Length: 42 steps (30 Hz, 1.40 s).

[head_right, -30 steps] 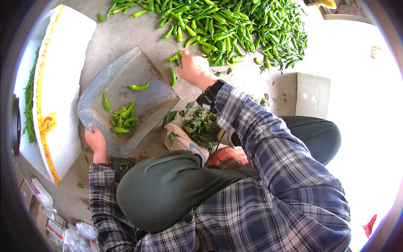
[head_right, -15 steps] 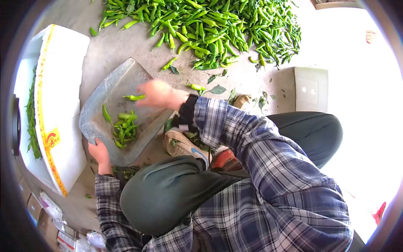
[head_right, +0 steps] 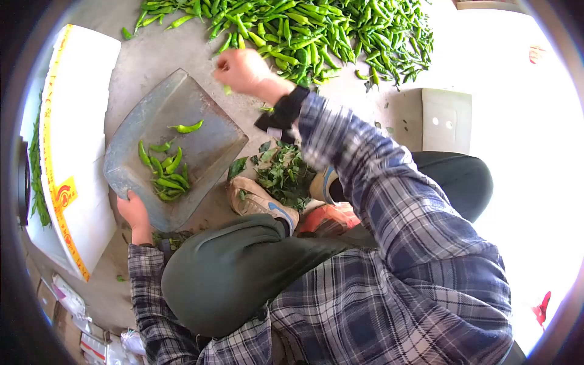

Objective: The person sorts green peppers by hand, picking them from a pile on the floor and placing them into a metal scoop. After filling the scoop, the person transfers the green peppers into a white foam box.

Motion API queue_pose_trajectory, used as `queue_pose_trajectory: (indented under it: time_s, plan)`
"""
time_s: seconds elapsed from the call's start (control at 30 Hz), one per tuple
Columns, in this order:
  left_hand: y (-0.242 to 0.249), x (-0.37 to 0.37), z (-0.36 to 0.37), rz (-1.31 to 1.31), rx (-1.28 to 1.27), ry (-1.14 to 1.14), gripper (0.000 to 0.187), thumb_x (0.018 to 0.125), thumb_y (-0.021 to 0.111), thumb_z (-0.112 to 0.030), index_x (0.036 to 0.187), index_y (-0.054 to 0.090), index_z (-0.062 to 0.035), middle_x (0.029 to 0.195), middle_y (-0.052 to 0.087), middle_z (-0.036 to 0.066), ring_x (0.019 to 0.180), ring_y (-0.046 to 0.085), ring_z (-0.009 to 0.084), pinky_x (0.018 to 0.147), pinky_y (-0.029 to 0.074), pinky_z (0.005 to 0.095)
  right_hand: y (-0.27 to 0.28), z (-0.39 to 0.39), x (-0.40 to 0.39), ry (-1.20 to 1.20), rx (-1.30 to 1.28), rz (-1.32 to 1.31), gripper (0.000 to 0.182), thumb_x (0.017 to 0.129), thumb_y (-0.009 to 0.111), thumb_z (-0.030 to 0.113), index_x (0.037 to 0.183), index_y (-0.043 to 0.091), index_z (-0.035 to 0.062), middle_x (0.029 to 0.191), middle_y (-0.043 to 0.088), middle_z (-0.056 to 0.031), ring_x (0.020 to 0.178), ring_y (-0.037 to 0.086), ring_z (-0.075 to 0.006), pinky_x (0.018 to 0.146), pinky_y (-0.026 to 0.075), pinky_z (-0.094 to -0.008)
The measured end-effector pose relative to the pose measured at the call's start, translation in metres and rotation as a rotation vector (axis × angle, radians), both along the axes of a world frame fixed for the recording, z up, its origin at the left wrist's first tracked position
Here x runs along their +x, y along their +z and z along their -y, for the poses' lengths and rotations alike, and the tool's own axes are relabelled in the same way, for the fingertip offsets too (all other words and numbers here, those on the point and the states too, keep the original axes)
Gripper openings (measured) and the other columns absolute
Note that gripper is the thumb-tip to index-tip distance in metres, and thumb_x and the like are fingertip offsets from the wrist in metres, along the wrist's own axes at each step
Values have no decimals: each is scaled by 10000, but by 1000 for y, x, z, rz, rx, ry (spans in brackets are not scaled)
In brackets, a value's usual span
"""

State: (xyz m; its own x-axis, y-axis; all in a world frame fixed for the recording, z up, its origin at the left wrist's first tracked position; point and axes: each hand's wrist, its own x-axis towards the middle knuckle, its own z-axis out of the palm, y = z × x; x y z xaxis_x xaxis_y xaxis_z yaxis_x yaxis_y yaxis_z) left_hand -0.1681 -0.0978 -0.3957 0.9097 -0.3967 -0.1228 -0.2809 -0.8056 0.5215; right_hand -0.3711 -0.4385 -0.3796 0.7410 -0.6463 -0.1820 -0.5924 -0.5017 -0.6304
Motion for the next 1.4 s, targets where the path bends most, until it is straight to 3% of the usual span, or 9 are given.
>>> queue_pose_trajectory:
  time_s: [0.1,0.4,0.57,0.7,0.77,0.83,1.07,1.2,1.4]
  plan:
    - [3,-2,3,33,27,0,298,798,489,-82,1046,510,82,962,588,243,881,563,378,775,420,402,48,-52,0,64,716,98,257,765,584,214,972,589,61,760,637,-121,582,614,-189,621,483,-308]
    - [1,0,2,54,51,-11,292,794,500,-67,1040,507,88,970,583,248,897,561,376,791,415,397,-118,-55,-110,249,-693,-435,170,747,490,147,893,531,72,779,574,-126,731,598,-300,611,484,-389]
    - [-1,-1,-1,35,15,-5,297,800,496,-75,1042,498,98,983,577,254,909,553,380,795,411,398,-5,-76,-38,177,352,110,312,719,541,241,968,539,53,939,585,-134,802,581,-321,730,473,-411]
    - [4,-1,3,-10,45,9,314,807,491,-86,1057,487,104,993,568,264,911,546,392,797,409,401,-23,-51,-9,179,-257,-205,201,740,521,214,898,527,91,854,558,-132,795,560,-322,717,469,-406]
    - [2,-1,2,-1,33,4,317,807,490,-87,1060,485,104,991,568,265,910,546,393,797,409,404,-90,-22,-11,-208,-162,-117,147,747,486,144,882,521,101,826,509,-142,778,524,-320,669,456,-438]
    - [0,2,0,14,24,-3,321,808,490,-89,1064,484,104,990,568,265,909,546,394,798,408,406,-59,-17,-33,23,-350,-173,152,746,474,85,887,528,66,826,536,-147,765,556,-313,644,473,-417]
    - [-1,1,-1,1,28,-3,305,807,490,-82,1047,493,107,981,573,262,907,549,387,795,409,403,-27,-56,-97,635,218,-519,173,733,526,119,842,595,5,832,628,-171,768,632,-289,571,510,-363]
    - [7,-4,6,77,8,-38,287,806,483,-66,1036,502,105,970,578,256,898,553,383,794,409,401,-30,-9,-112,-204,-364,-556,155,745,507,119,879,560,61,766,576,-112,692,595,-319,556,500,-396]
    - [-8,7,-6,-14,63,-17,296,805,484,-69,1041,491,110,990,570,261,911,545,388,809,403,400,-69,-3,-147,-108,-424,-471,225,758,492,119,977,503,68,821,566,-168,766,584,-344,659,479,-419]
